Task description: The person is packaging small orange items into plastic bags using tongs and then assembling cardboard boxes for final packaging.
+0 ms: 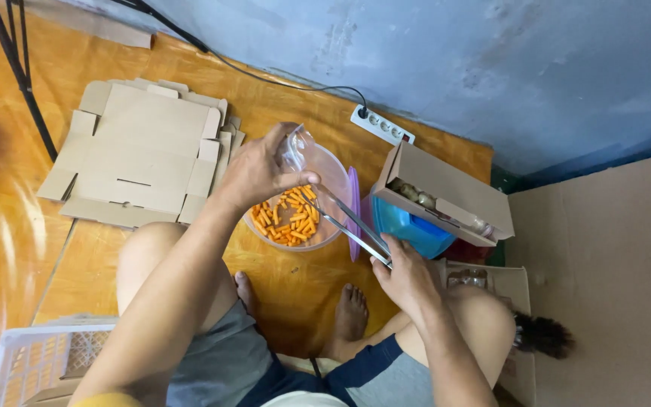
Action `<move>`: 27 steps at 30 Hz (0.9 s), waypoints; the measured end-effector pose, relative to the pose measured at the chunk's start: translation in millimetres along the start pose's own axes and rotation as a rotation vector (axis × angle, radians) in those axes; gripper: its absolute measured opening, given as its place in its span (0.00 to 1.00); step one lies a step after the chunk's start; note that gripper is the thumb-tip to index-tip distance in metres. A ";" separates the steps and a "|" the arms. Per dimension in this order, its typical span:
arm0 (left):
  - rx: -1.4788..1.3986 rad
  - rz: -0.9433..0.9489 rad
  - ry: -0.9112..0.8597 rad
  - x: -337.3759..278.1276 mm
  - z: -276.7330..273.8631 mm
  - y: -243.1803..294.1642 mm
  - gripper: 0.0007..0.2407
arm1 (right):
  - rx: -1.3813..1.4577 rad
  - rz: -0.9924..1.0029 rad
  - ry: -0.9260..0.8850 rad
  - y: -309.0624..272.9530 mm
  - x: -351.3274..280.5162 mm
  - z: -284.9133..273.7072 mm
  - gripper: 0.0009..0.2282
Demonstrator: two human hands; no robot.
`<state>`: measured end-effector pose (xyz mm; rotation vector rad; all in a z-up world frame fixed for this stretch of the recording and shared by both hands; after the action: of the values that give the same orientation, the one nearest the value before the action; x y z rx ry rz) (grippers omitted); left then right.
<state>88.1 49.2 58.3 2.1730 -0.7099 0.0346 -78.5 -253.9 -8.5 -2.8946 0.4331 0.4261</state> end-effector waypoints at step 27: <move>-0.212 -0.070 0.016 21.8 25.6 -29.2 0.38 | -0.408 -0.028 -0.243 -113.5 91.2 32.8 0.13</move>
<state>115.6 34.7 26.3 1.9900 -0.5996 -0.0570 32.1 -163.4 -51.7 -3.1663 0.2936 0.9485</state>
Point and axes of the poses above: each hand's wrist, its own x-axis towards the middle knuckle, its own z-axis out of the palm, y = z × x, the point moved 3 cm from there along x, towards the middle knuckle, and after that the axes turned 10 degrees about z, right-handed, at the moved point
